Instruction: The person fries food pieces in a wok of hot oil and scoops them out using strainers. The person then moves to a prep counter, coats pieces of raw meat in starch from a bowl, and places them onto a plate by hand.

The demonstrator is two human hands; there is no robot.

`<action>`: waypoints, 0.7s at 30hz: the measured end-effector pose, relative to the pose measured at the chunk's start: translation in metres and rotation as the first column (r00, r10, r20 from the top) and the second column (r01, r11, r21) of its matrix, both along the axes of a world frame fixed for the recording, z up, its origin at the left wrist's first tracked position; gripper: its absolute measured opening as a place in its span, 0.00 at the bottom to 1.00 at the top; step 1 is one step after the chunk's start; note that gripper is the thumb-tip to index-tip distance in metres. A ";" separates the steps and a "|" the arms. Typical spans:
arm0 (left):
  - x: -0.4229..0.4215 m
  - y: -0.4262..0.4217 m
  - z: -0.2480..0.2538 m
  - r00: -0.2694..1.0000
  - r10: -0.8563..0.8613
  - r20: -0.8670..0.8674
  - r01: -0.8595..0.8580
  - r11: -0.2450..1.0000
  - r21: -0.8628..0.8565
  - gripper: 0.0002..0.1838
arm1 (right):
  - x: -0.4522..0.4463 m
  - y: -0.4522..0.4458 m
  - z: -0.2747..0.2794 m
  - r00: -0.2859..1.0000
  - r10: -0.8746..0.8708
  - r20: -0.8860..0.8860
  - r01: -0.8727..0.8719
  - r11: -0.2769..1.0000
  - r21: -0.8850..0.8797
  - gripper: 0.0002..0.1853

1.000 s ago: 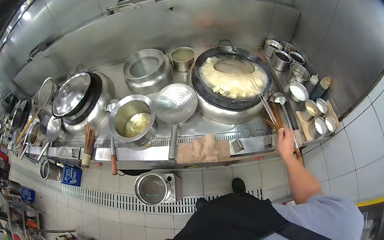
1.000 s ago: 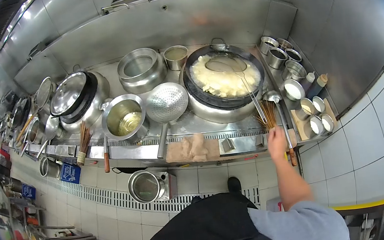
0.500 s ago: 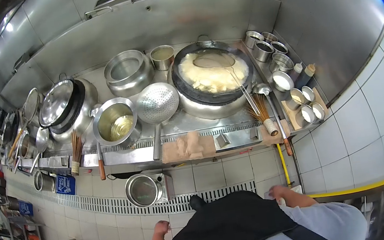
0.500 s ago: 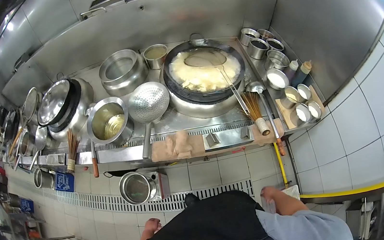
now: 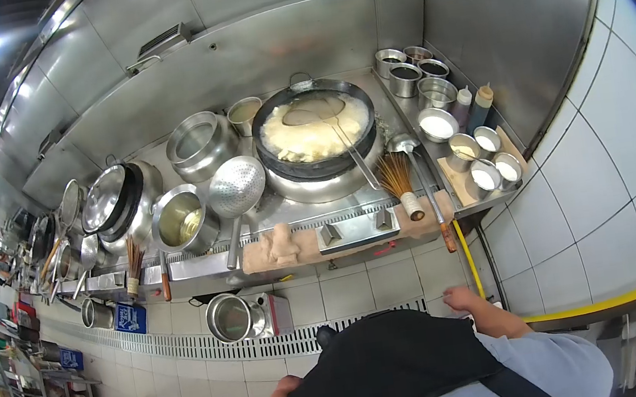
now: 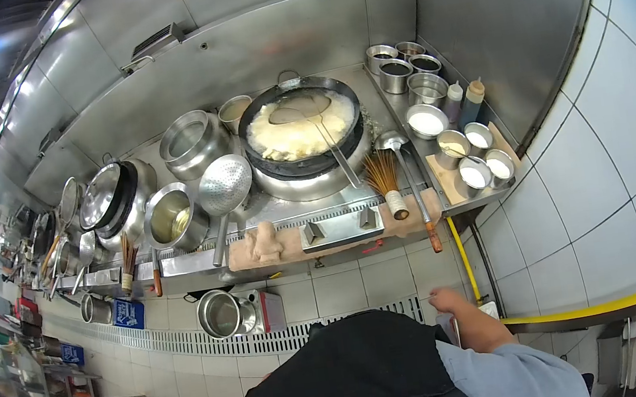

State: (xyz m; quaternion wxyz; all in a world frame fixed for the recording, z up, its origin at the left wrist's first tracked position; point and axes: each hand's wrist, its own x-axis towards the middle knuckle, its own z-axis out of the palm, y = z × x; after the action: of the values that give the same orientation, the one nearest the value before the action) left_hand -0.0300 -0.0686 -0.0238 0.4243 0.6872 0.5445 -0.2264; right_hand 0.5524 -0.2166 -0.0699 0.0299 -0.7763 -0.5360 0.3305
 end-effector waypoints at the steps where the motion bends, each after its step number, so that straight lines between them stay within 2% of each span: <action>1: 0.002 -0.007 -0.008 0.997 -0.075 -0.005 0.076 0.997 0.011 0.20 | 0.021 -0.031 -0.052 0.965 0.218 0.148 -0.225 0.974 0.036 0.19; 2: 0.005 -0.013 -0.014 0.991 -0.133 -0.009 0.133 0.991 0.017 0.20 | 0.032 -0.052 -0.044 0.864 0.497 0.085 -0.481 0.863 -0.154 0.17; 3: 0.006 -0.019 -0.020 0.983 -0.181 -0.017 0.182 0.983 0.030 0.20 | 0.040 -0.078 -0.032 0.693 0.721 -0.029 -0.691 0.652 -0.313 0.16; 4: 0.007 -0.025 -0.024 0.971 -0.237 -0.031 0.239 0.970 0.049 0.20 | 0.042 -0.099 -0.022 0.688 0.725 -0.030 -0.697 0.649 -0.306 0.16; 5: 0.008 -0.030 -0.028 0.956 -0.291 -0.047 0.294 0.953 0.072 0.20 | 0.041 -0.123 -0.011 0.895 0.435 -0.098 -0.434 0.801 -0.413 0.13; 6: 0.013 -0.032 -0.023 0.937 -0.340 -0.076 0.346 0.933 0.097 0.20 | 0.040 -0.143 0.001 0.989 0.085 -0.120 -0.136 0.836 -0.531 0.10; 7: 0.026 -0.038 -0.001 0.939 -0.335 -0.082 0.342 0.935 0.096 0.20 | 0.042 -0.155 0.004 0.957 -0.276 -0.092 0.154 0.749 -0.644 0.07; 8: 0.048 -0.041 0.040 0.964 -0.227 -0.142 0.242 0.965 0.105 0.18 | 0.046 -0.160 0.004 0.958 -0.271 -0.096 0.147 0.749 -0.646 0.07; 9: 0.062 -0.048 0.062 0.973 -0.115 -0.199 0.141 0.983 0.119 0.16 | 0.053 -0.163 0.006 0.976 -0.185 -0.111 0.083 0.796 -0.600 0.07; 10: 0.055 -0.051 0.041 0.973 -0.109 -0.203 0.135 0.984 0.117 0.16 | 0.059 -0.165 0.008 0.988 -0.098 -0.120 0.015 0.835 -0.550 0.07; 11: 0.044 -0.047 0.007 0.983 -0.080 -0.163 0.085 0.996 0.030 0.15 | 0.066 -0.164 0.010 0.992 -0.010 -0.125 -0.054 0.867 -0.496 0.07; 12: 0.038 -0.047 -0.010 0.991 -0.046 -0.126 0.039 0.998 -0.057 0.15 | 0.071 -0.164 0.010 0.989 0.077 -0.125 -0.125 0.891 -0.438 0.07; 13: 0.040 -0.050 -0.009 0.990 -0.042 -0.132 0.036 0.998 -0.052 0.15 | 0.074 -0.164 0.008 0.980 0.162 -0.119 -0.196 0.906 -0.376 0.07; 14: 0.045 -0.049 -0.010 0.986 -0.132 -0.101 0.128 0.991 -0.043 0.15 | 0.084 -0.169 -0.019 0.982 -0.033 -0.185 -0.025 0.953 -0.303 0.07; 15: 0.054 -0.047 -0.004 0.972 -0.223 -0.071 0.221 0.975 -0.032 0.15 | 0.083 -0.165 -0.030 0.981 -0.032 -0.191 -0.027 0.954 -0.298 0.07; 16: 0.068 -0.046 0.013 0.978 -0.174 -0.111 0.173 0.985 -0.017 0.17 | 0.080 -0.161 -0.034 0.959 -0.152 -0.240 0.101 0.972 -0.210 0.09; 17: 0.062 -0.040 -0.009 0.978 -0.173 -0.116 0.172 0.985 -0.017 0.17 | 0.078 -0.160 -0.036 0.918 -0.262 -0.297 0.233 0.964 -0.130 0.11; 18: 0.056 -0.027 -0.040 0.946 -0.313 -0.086 0.314 0.949 -0.001 0.17 | 0.068 -0.151 -0.011 0.918 -0.259 -0.299 0.229 0.964 -0.134 0.11; 19: 0.048 -0.025 -0.063 0.895 -0.444 -0.055 0.445 0.895 0.014 0.17 | 0.050 -0.138 0.035 0.868 -0.396 -0.299 0.367 0.918 -0.152 0.12; 20: 0.046 -0.023 -0.064 0.830 -0.553 -0.071 0.557 0.820 0.135 0.17 | 0.039 -0.137 0.059 0.799 -0.524 -0.293 0.494 0.851 -0.175 0.13; 21: 0.049 -0.019 -0.064 0.757 -0.647 -0.098 0.648 0.721 0.245 0.17 | 0.040 -0.149 0.052 0.805 -0.519 -0.287 0.480 0.855 -0.197 0.13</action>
State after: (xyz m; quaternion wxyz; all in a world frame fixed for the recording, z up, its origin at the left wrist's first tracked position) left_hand 0.0187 -0.0879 -0.0874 0.2218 0.8832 0.2966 -0.2877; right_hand 0.5925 -0.3655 -0.0178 0.1607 -0.8237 -0.2799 0.4662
